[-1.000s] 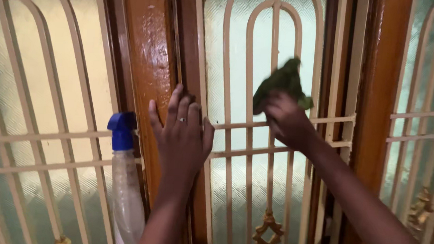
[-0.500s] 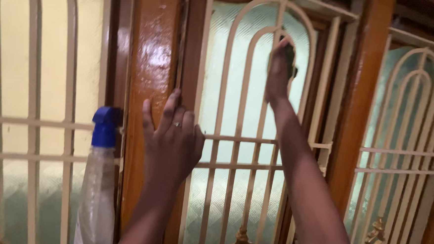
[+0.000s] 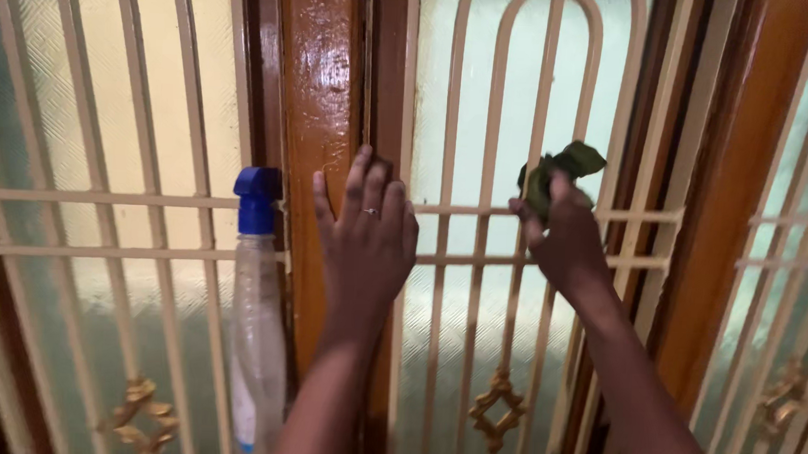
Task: The person cleans a wooden window grille with frosted glass panels using a spray bottle and a green cloth. They repeatedly spray the wooden frame and wipe it down with the cloth, working across different sections of the grille.
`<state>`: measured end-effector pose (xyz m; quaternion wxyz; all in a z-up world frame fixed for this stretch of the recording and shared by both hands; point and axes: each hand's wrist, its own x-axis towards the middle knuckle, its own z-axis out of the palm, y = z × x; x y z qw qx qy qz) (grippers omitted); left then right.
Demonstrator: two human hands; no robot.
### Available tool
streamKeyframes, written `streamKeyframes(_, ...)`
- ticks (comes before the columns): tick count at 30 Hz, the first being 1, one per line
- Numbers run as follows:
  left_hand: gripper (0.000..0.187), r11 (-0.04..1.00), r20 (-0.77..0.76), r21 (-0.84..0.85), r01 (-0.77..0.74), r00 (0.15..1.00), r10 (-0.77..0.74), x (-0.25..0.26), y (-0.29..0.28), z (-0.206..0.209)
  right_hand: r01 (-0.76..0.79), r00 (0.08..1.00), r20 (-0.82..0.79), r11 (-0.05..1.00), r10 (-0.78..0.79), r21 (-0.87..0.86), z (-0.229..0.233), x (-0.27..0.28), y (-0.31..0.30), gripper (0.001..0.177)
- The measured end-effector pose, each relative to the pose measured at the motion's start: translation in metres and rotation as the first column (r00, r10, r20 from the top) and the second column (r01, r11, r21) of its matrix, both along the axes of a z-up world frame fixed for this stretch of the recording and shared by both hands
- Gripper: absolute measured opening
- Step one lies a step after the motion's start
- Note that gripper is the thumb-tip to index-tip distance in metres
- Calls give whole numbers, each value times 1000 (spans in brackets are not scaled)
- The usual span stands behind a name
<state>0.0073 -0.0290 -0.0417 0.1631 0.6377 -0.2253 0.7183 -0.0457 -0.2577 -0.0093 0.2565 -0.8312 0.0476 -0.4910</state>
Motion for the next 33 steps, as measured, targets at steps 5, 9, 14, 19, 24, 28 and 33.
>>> streamKeyframes(5, 15, 998, -96, 55, -4, 995, 9, 1, 1, -9, 183, 677, 735, 964, 19, -194, -13, 21, 4, 44)
streamKeyframes(9, 10, 999, -46, 29, 20, 999, -19, 0, 1, -11, 100, 674, 683, 881, 281, -461, -5, 31, 12, 46)
streamKeyframes(14, 16, 995, -81, 50, 90, 993, -85, 2, 4, -15, 99, 962, 259, 777, 84, -622, 70, 47, 42, 86)
streamKeyframes(19, 17, 992, -119, 37, 119, 986, -114, 1, 3, -13, -13, 1000, 5, 810, 20, -586, 93, 32, 52, 86)
streamKeyframes(24, 24, 977, -58, 22, 210, 976, -208, 1, 4, -13, 144, 935, 282, 495, 217, -857, 18, 16, 43, 56)
streamKeyframes(28, 25, 975, -68, 18, 222, 973, -221, 6, 2, -15, -164, 955, 99, 775, 280, -610, -7, 18, 36, 35)
streamKeyframes(33, 23, 967, -7, 15, 253, 967, -253, 9, 3, -14, -189, 888, 344, 925, 305, -330, -52, 4, 12, 16)
